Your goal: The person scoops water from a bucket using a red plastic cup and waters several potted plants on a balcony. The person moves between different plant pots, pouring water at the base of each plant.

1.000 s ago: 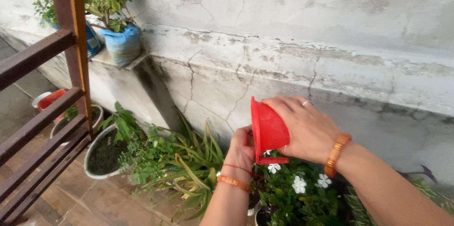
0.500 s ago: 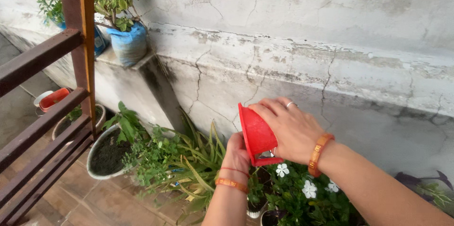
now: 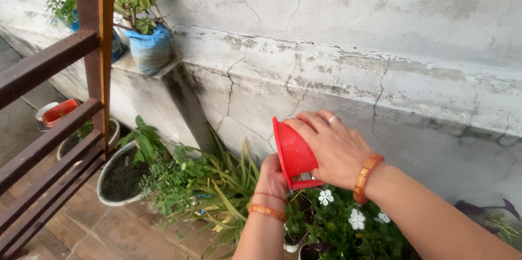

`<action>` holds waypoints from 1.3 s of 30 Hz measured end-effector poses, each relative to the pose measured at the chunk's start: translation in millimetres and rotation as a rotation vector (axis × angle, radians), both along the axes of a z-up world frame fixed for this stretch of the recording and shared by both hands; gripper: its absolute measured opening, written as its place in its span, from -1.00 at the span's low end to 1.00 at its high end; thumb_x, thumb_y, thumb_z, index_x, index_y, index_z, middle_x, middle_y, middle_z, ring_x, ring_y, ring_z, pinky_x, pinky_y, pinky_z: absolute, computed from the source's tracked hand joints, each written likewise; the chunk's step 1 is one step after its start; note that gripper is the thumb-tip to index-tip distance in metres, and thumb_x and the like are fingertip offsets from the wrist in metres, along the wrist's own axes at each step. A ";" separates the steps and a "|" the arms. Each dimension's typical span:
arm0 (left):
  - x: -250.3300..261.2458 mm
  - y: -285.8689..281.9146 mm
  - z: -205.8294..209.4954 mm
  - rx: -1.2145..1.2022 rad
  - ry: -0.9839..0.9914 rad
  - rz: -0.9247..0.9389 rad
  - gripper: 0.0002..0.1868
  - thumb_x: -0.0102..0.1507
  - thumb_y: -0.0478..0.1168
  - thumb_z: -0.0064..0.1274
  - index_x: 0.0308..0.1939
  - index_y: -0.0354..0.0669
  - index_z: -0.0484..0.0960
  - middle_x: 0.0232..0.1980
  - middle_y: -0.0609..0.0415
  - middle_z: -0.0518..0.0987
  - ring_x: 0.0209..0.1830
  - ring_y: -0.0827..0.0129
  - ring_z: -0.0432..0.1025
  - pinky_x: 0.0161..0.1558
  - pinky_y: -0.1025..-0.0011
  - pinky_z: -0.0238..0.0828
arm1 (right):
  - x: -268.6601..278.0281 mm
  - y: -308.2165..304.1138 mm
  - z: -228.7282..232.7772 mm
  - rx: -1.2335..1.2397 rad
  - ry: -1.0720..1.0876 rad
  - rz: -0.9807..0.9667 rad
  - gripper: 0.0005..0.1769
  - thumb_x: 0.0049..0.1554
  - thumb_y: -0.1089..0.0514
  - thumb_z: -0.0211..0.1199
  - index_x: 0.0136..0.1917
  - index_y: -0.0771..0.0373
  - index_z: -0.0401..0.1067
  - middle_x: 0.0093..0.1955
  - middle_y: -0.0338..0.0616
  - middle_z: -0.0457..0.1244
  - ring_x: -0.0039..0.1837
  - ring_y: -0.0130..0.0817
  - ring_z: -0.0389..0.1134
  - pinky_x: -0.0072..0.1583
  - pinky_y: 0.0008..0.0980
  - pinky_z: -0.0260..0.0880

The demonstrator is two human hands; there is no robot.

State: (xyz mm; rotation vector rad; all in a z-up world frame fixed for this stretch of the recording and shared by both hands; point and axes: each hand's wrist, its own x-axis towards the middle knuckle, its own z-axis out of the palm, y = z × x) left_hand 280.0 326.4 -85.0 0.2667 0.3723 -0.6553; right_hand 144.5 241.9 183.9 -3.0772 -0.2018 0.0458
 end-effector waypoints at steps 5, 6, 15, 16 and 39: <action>8.2 0.9 -0.7 0.041 -0.021 -0.020 -0.55 0.42 -0.30 -0.45 0.24 -0.48 0.45 0.12 -0.32 0.59 0.02 -0.04 0.58 -0.03 0.03 0.64 | 1.0 0.0 -2.1 -0.011 -0.062 0.027 0.23 -0.27 0.19 0.58 0.56 -0.21 0.02 0.60 -0.37 -0.02 0.55 -0.14 -0.03 0.25 0.01 0.42; 7.8 1.8 -0.4 0.060 -0.020 -0.018 -0.55 0.42 -0.32 -0.45 0.24 -0.50 0.44 0.12 -0.33 0.58 0.03 -0.05 0.57 -0.01 0.02 0.63 | 1.1 0.7 -2.7 -0.016 -0.065 0.030 0.25 -0.28 0.19 0.58 0.56 -0.20 0.02 0.60 -0.37 -0.02 0.55 -0.14 -0.02 0.25 0.01 0.42; -1.4 6.8 11.0 0.008 -0.048 0.003 -0.47 0.35 -0.35 -0.54 0.30 -0.44 0.41 0.23 -0.34 0.54 0.17 -0.06 0.52 0.12 0.00 0.57 | 0.6 3.3 -7.6 -0.018 -0.123 0.069 0.21 -0.27 0.21 0.57 0.55 -0.18 0.06 0.57 -0.35 0.02 0.54 -0.11 0.00 0.26 0.00 0.41; -1.2 7.2 10.6 0.014 -0.046 0.012 -0.48 0.36 -0.36 -0.52 0.31 -0.45 0.41 0.23 -0.35 0.54 0.18 -0.06 0.52 0.13 0.00 0.57 | 1.2 4.0 -7.8 -0.023 -0.111 0.066 0.22 -0.28 0.21 0.58 0.55 -0.18 0.06 0.57 -0.35 0.02 0.54 -0.12 -0.01 0.26 0.00 0.41; -34.8 29.8 70.9 0.236 0.004 -0.066 -0.59 0.41 -0.14 -0.30 0.19 -0.29 0.51 0.16 -0.10 0.58 0.16 0.07 0.48 0.16 -0.33 0.34 | 3.6 14.5 -15.4 -0.070 -0.178 0.010 0.23 -0.30 0.13 0.63 0.54 -0.14 0.06 0.56 -0.26 0.04 0.54 -0.10 0.03 0.26 -0.02 0.43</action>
